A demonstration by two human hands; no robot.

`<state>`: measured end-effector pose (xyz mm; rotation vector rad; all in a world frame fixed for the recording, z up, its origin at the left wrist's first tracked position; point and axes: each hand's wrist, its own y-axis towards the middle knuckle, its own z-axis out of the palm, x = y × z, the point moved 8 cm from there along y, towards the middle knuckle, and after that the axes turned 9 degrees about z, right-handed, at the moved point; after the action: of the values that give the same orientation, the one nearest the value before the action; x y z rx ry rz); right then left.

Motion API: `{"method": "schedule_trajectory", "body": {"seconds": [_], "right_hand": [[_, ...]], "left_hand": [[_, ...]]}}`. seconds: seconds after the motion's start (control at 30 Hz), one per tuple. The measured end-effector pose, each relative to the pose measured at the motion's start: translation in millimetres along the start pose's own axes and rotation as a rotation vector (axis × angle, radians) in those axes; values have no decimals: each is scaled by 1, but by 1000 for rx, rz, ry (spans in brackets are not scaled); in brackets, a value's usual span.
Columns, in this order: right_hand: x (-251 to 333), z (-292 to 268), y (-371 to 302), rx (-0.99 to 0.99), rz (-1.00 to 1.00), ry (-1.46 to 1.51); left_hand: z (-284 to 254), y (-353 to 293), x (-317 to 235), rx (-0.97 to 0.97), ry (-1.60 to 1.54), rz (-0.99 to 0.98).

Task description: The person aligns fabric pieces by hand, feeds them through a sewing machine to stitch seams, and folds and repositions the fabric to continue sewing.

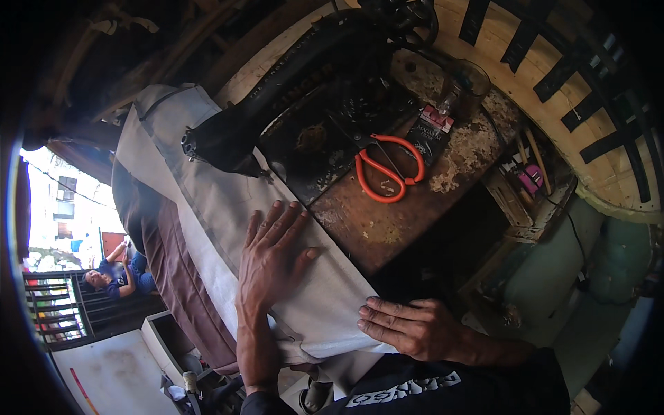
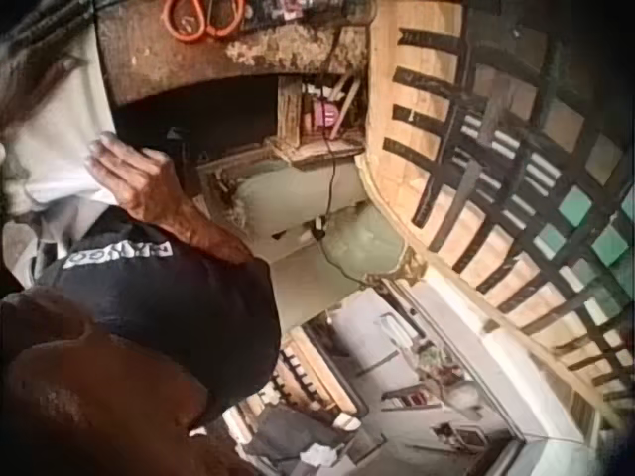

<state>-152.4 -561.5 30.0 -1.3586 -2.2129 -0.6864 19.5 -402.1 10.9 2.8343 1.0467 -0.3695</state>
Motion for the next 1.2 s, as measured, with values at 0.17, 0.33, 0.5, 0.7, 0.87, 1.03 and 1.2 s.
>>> {"method": "schedule_trajectory", "body": {"seconds": [0.17,0.33,0.5,0.7,0.87,1.03,1.2], "right_hand": [[-2,3,-2,1,7,7],[-12,17,-10,10,48,52],[-9,17,-8,13,43,26],[-18,27,-7,3,102,44],[-27,40,-2,29,184,1],[-37,58,26,398,148,-78],[-28,-42,148,240,91,-13]], "left_hand": [[7,1,0,20,0,19],[10,0,2,-12,-22,14],[14,0,4,-10,-44,8],[14,2,0,-3,-54,-43],[15,1,-12,-14,-49,-104],[22,-2,-14,-3,-60,-109],[24,-7,-6,-43,-62,-125]]}}
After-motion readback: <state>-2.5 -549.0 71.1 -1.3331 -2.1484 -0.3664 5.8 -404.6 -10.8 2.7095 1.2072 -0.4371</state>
